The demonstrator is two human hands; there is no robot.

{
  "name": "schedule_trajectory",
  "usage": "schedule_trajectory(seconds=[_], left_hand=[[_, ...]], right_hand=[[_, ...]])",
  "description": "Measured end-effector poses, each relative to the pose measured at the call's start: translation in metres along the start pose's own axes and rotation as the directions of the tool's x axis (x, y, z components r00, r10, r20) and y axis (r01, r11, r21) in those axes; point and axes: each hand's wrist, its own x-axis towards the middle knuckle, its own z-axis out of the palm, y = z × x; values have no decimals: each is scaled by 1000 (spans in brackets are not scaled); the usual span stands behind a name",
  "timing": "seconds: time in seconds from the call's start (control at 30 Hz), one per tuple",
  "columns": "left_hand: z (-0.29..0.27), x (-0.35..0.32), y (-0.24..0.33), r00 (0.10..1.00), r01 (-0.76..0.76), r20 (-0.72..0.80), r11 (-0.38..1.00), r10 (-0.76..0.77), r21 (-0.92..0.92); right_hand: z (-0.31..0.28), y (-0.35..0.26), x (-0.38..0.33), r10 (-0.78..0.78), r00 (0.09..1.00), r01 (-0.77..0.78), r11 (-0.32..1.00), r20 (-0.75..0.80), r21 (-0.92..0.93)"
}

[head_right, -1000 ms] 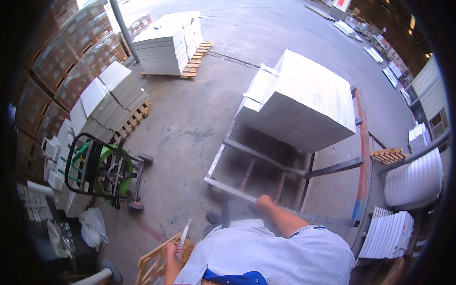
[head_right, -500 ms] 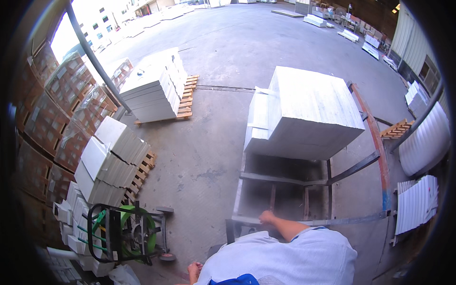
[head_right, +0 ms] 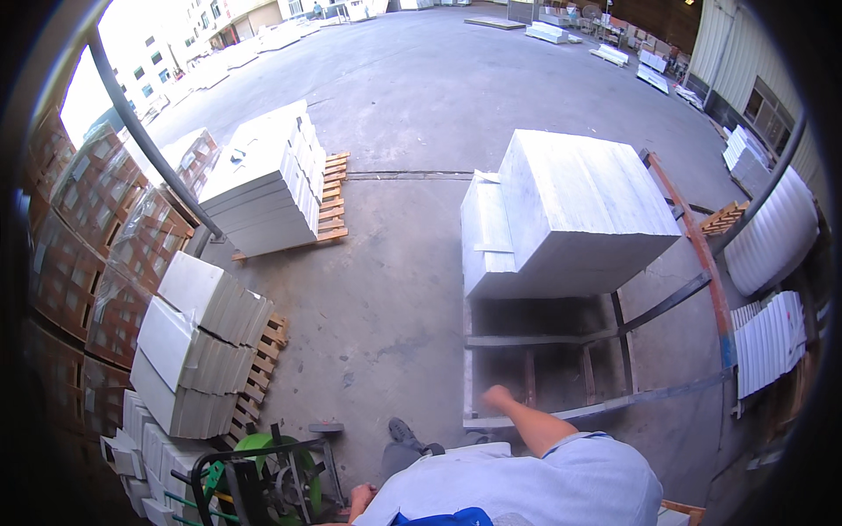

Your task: The person repeatedly picks up thin white rectangular panels from a metal cart and places them onto a wooden rack. The person also briefly uses a red marker and a metal ruler to mark or measure the panels before continuing to stack them.

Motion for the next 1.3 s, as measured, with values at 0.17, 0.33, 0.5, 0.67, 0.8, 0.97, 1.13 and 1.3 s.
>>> schedule_trajectory(seconds=[0.17,0.33,0.5,0.67,0.8,0.97,1.13,1.3], left_hand=[[-65,43,105,999,-43,17,996,42,72],[-92,75,200,995,-96,41,985,91,145],[-52,100,276,982,-124,165,967,88,222],[12,101,337,964,-192,248,896,96,400],[44,104,388,970,-172,236,869,66,463],[74,124,461,967,-235,220,795,130,560],[115,154,531,974,-179,214,835,75,521],[174,188,618,954,-259,283,740,96,621]], right_hand=[[41,-16,-40,231,957,-270,929,173,254],[48,-74,-88,234,963,-268,857,131,440],[33,-97,-101,309,948,-300,801,70,518],[28,-97,-78,394,919,-303,719,-8,626],[8,-96,-27,341,940,-277,743,12,609],[-84,-122,42,149,981,-65,855,-124,515],[-200,-168,73,331,925,5,478,-186,878],[-265,-193,105,373,883,122,406,-286,906]])
